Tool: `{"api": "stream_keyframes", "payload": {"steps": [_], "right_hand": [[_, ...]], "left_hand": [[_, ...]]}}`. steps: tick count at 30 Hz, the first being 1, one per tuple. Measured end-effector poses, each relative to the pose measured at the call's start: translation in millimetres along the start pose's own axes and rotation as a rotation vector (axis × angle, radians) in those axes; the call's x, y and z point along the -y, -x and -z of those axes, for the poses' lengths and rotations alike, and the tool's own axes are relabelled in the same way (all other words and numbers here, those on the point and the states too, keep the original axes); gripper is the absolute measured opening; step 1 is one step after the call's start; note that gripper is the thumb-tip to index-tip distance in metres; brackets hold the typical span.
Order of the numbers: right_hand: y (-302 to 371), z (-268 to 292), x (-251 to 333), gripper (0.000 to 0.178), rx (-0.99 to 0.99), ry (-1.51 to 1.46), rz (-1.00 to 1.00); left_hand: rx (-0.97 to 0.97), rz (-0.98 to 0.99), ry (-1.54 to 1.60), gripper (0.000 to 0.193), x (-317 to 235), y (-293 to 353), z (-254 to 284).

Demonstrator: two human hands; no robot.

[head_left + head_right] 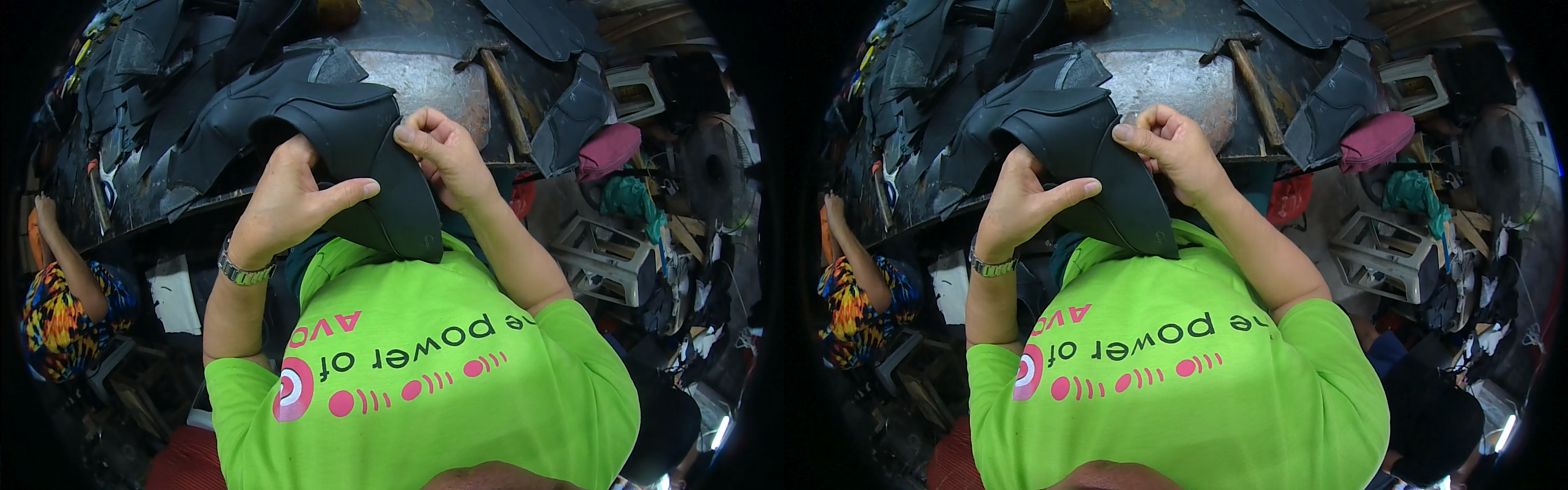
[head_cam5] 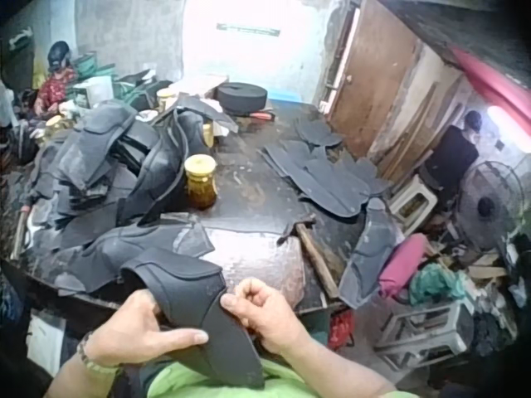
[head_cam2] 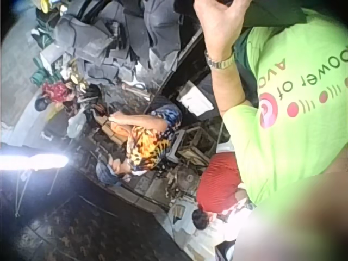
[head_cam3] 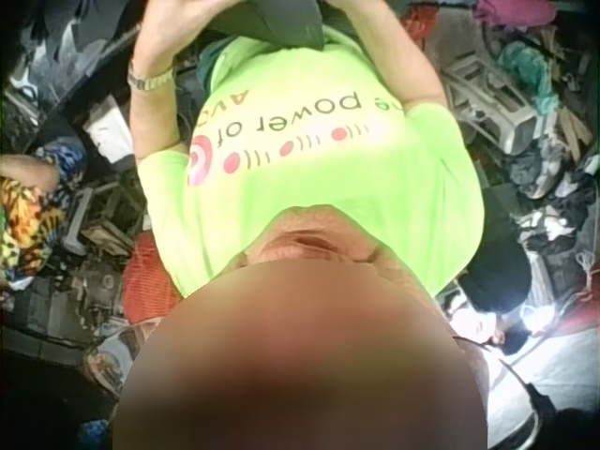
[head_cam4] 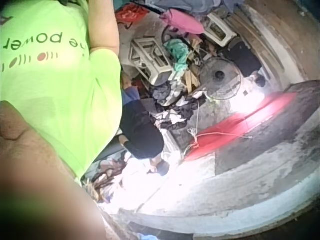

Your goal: The person repeatedly fits black rubber shoe parts onto a green shoe last, taps them with a hammer, and adjusts the fit. They handle multiple rubber pieces and the shoe last, using a hammer to secure the parts.

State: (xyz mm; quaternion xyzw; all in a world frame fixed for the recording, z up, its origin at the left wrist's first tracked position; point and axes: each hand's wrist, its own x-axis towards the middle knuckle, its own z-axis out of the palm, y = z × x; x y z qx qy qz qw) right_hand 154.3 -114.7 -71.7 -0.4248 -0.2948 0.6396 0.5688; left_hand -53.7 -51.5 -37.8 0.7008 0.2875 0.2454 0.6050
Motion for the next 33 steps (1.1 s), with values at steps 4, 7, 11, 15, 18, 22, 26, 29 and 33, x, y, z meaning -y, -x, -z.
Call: {"api": "stream_keyframes", "payload": {"steps": [4,7,11,15,18,22,26,29,33], "right_hand": [[0.5,-4.6,4.1,0.012,0.043,-0.14,-0.064],[-4.0,0.4,9.6,0.013,0.074,-0.127,0.012],[-10.9,10.0,14.1,0.019,0.095,-0.18,-0.037],[-9.0,10.3,16.2,0.034,0.157,-0.14,-0.317],[-6.6,6.5,20.7,0.04,0.149,0.04,-0.368],[-5.5,1.5,25.5,0.037,0.082,0.163,-0.295],[-4.6,-2.0,24.2,0.036,0.055,0.264,-0.291],[-4.1,-3.0,23.7,0.036,0.061,0.29,-0.257],[-3.4,-2.8,25.2,0.038,0.13,0.216,-0.256]], "left_hand": [[-0.08,-0.063,-0.167,0.053,-1.0,-3.9,-3.1],[-0.194,-0.124,-0.459,0.057,-4.8,0.6,-6.5],[-0.212,-0.139,-0.677,0.048,-5.5,12.2,-9.4],[-0.257,-0.23,-0.663,0.044,2.4,13.8,-12.9],[-0.34,-0.209,-0.645,0.043,6.7,15.7,-19.4],[-0.449,-0.213,-0.639,0.04,9.8,22.6,-30.9],[-0.475,-0.29,-0.671,0.035,14.3,26.8,-33.9],[-0.448,-0.341,-0.692,0.028,14.3,26.6,-27.7],[-0.406,-0.276,-0.671,0.02,8.6,26.4,-19.3]]}}
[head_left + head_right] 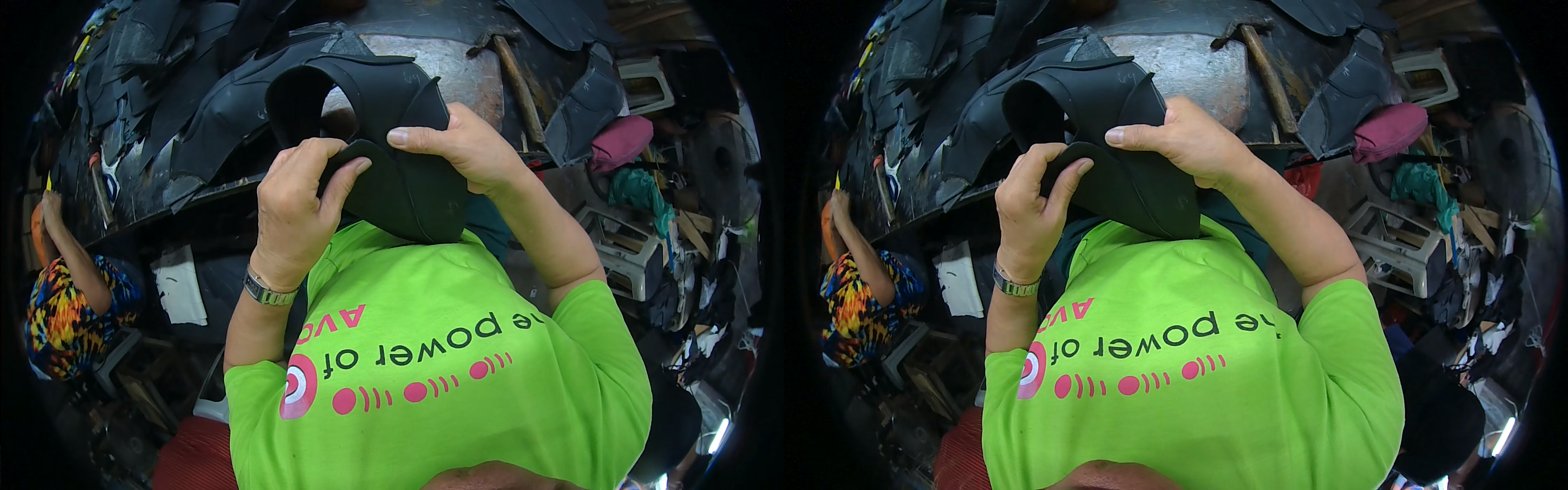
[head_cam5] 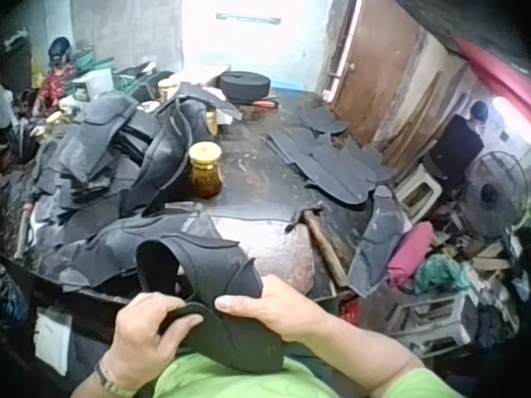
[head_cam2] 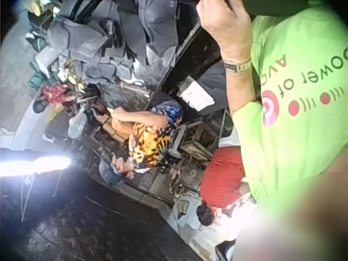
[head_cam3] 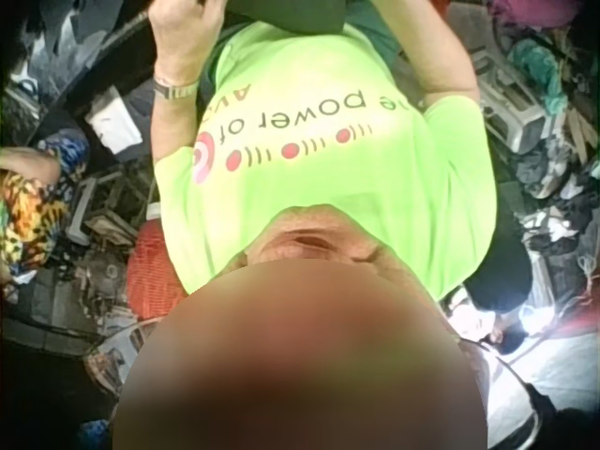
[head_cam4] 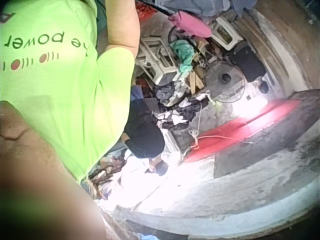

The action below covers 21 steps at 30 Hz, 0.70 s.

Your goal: The person repeatedly fits black rubber shoe parts onto a green shoe last, taps them with a hammer, and adjusts the fit. They handle multiple rubber pieces and the shoe last, using a hammer to secure the parts.

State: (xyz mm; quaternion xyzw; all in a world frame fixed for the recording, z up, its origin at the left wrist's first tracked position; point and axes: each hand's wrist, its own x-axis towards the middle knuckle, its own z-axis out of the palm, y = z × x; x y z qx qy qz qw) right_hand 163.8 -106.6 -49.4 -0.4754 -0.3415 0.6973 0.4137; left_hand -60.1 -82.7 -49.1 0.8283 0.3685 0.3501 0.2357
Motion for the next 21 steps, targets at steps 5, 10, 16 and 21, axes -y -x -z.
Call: {"api": "stream_keyframes", "payload": {"steps": [5,10,16,21], "right_hand": [[1.0,0.8,0.1,0.045,0.015,0.004,-0.007],[1.9,0.1,-1.1,0.049,0.03,-0.054,0.0],[3.1,-3.7,-1.1,0.047,0.002,0.034,0.034],[2.4,-3.3,-0.6,0.047,-0.025,0.159,0.098]], "left_hand": [[0.062,0.053,0.068,0.019,-0.9,-5.3,4.6],[0.085,0.074,0.126,0.018,2.4,-7.1,3.9],[0.066,0.071,0.136,0.019,1.8,-6.2,3.3],[0.025,0.168,0.236,0.019,-3.5,-4.8,4.3]]}}
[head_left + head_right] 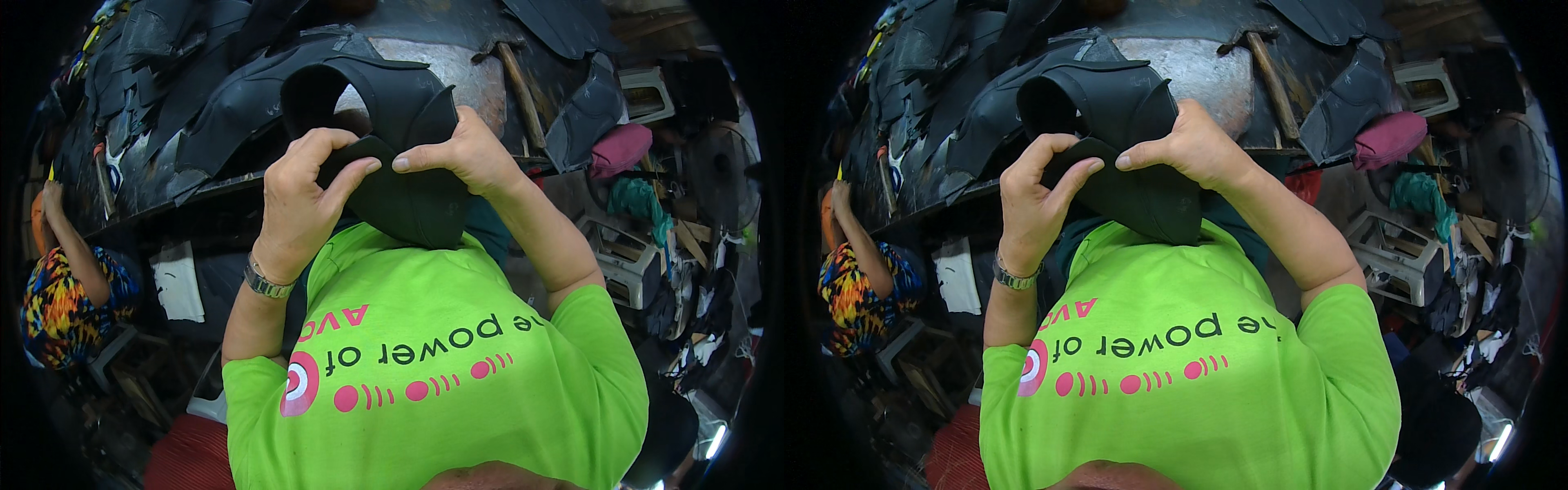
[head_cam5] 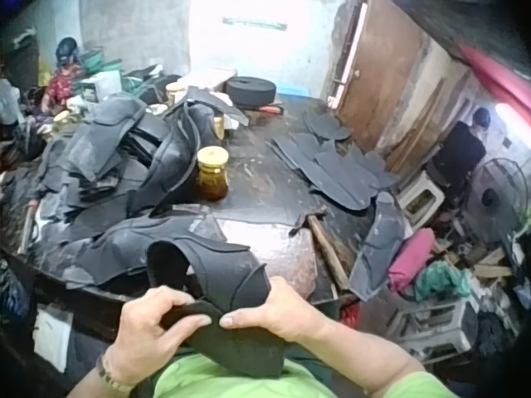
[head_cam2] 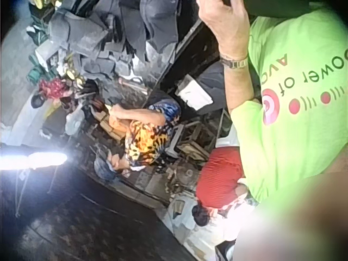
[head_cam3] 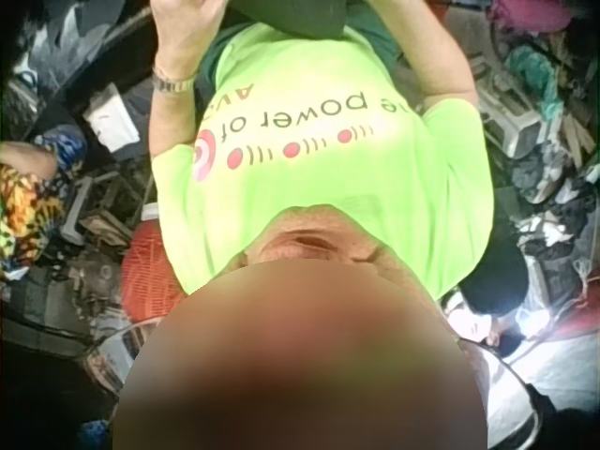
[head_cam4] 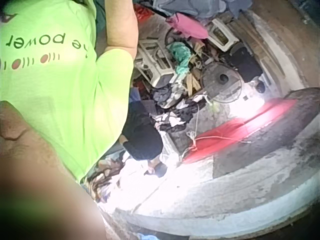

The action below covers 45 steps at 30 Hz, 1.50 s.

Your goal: The person repeatedly fits black rubber shoe parts onto a green shoe last, taps them with a hammer, and adjusts the fit. They handle multiple rubber pieces and the shoe last, using a hammer to secure the parts.

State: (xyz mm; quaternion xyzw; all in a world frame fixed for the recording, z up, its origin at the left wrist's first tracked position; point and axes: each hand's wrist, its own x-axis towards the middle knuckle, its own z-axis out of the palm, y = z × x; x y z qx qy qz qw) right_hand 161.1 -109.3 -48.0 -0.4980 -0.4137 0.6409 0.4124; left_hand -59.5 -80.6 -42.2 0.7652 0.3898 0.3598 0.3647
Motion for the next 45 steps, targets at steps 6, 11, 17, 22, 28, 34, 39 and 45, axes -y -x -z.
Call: {"api": "stream_keyframes", "payload": {"steps": [6,11,17,22,28,34,39,45], "right_hand": [[-4.0,2.8,-3.1,0.049,0.018,0.003,0.008],[-6.9,2.8,-5.3,0.05,0.0,0.014,-0.02],[-9.3,10.0,-2.9,0.05,0.041,0.023,0.011],[-11.5,14.4,-6.0,0.05,0.072,0.0,0.071],[-14.4,14.7,-9.8,0.05,0.172,-0.054,0.151],[-12.8,15.9,-12.9,0.055,0.269,-0.135,0.124],[-15.4,5.6,-16.6,0.062,0.328,-0.224,0.059],[-12.3,1.5,-1.4,0.059,0.25,-0.123,0.019]], "left_hand": [[0.035,0.058,0.096,0.018,4.3,-5.7,6.4],[0.044,-0.047,0.171,0.014,12.8,-15.4,5.4],[0.188,0.131,0.404,0.016,18.7,-26.2,6.8],[0.259,0.172,0.433,0.017,15.0,-32.9,9.1],[0.398,0.295,0.496,0.019,11.1,-38.3,15.4],[0.534,0.161,0.455,0.019,17.4,-39.3,22.8],[0.609,0.198,0.568,0.017,21.1,-41.8,29.9],[0.587,0.257,0.548,0.018,19.1,-37.9,32.0]]}}
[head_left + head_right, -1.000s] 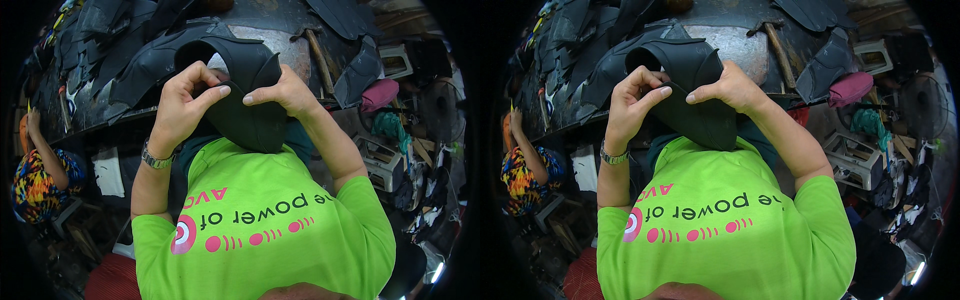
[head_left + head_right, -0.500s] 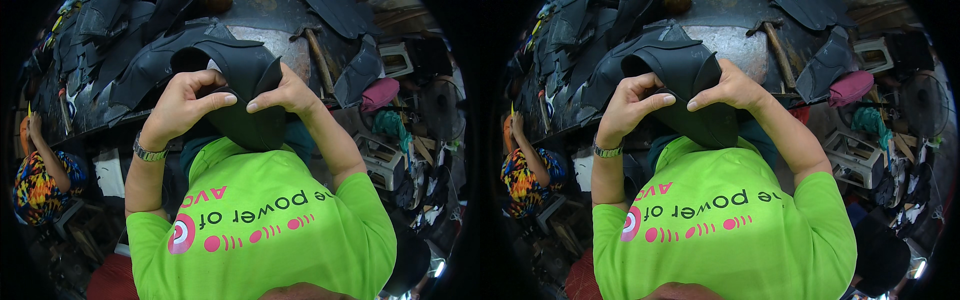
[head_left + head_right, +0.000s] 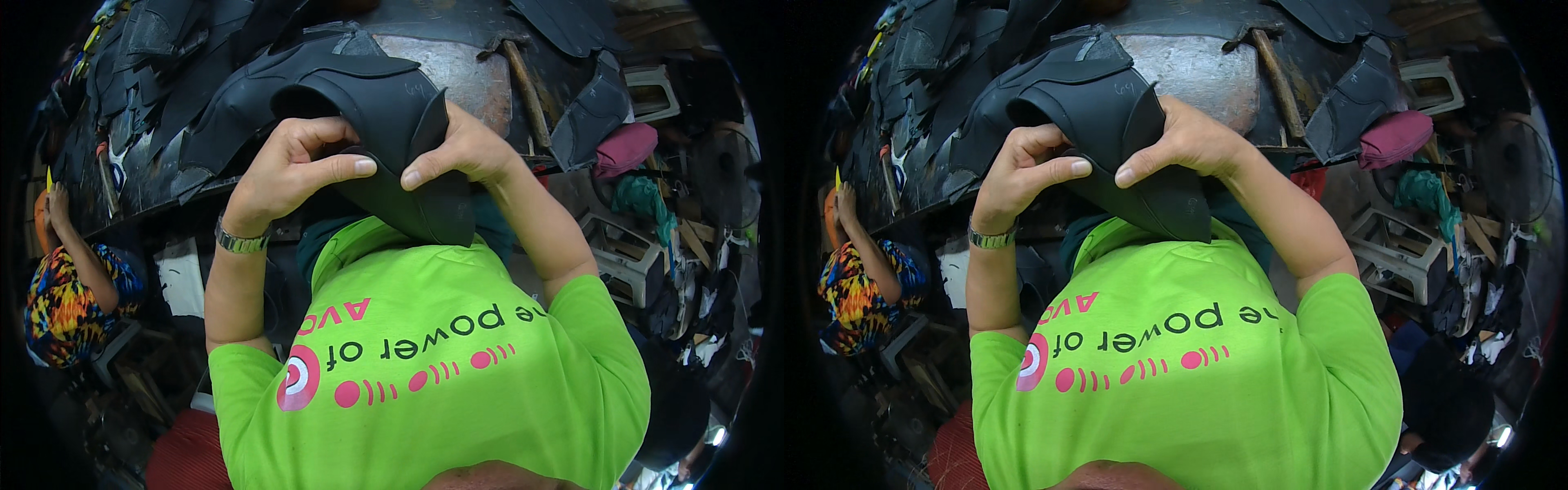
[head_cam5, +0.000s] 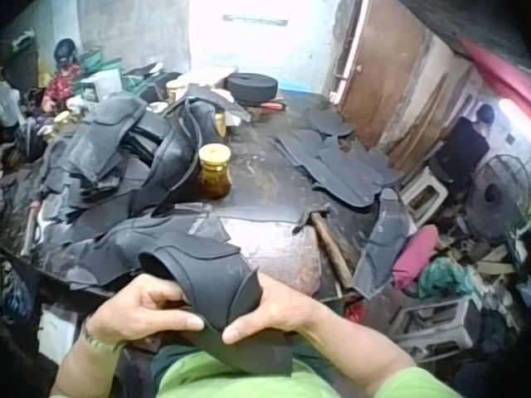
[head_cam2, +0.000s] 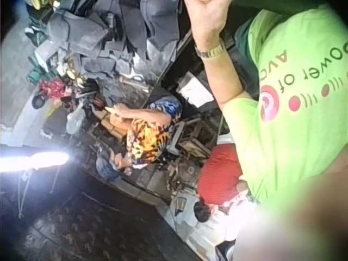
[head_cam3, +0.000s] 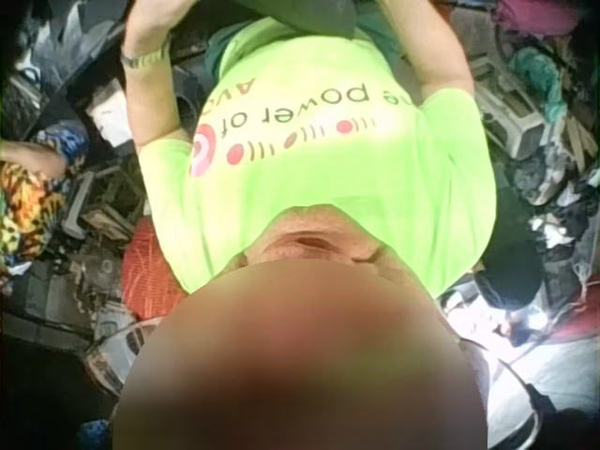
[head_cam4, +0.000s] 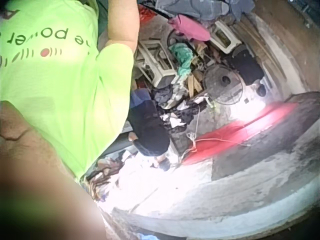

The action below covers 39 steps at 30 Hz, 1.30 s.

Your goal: The person repeatedly fits black rubber shoe parts onto a green shoe last, taps them with a hammer, and adjusts the fit. They handle multiple rubber pieces and the shoe last, using a hammer to secure the parts.

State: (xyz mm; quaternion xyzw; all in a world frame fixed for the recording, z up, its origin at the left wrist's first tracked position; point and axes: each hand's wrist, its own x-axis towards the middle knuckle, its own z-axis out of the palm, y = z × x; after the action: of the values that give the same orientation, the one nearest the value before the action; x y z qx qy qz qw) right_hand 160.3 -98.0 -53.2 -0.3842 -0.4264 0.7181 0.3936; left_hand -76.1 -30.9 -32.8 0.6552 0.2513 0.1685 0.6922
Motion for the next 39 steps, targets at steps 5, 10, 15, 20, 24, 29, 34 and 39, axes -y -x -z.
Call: {"api": "stream_keyframes", "payload": {"steps": [5,10,15,20,24,29,34,39], "right_hand": [[10.3,-2.5,12.5,0.049,-0.141,0.197,0.02],[12.4,-5.1,8.3,0.038,-0.129,0.241,0.125],[9.7,-11.6,8.8,0.031,-0.152,0.373,0.193],[28.5,-23.4,57.3,0.028,-0.052,0.821,0.462],[45.6,-20.9,87.7,0.029,-0.111,1.346,0.953],[-9.2,13.1,27.4,0.016,-0.225,1.765,1.199],[-2.8,29.1,-29.3,0.038,-0.147,1.813,0.733],[15.7,14.9,-25.6,0.073,-0.08,1.837,0.456]], "left_hand": [[-0.067,-0.01,-0.067,0.024,0.8,0.3,-11.1],[-0.154,-0.153,-0.198,0.025,5.8,0.7,-20.7],[-0.217,-0.116,-0.024,0.023,4.7,0.5,-21.5],[-0.234,-0.099,-0.159,0.02,-20.3,29.5,-20.6],[-0.411,-0.64,-0.807,0.025,-11.9,27.2,-17.4],[-0.551,-0.804,-0.76,0.028,67.0,-29.4,-14.2],[-0.519,-0.387,-1.067,0.039,113.3,1.5,-22.9],[-0.622,-0.286,0.606,0.064,90.0,31.6,-22.4]]}}
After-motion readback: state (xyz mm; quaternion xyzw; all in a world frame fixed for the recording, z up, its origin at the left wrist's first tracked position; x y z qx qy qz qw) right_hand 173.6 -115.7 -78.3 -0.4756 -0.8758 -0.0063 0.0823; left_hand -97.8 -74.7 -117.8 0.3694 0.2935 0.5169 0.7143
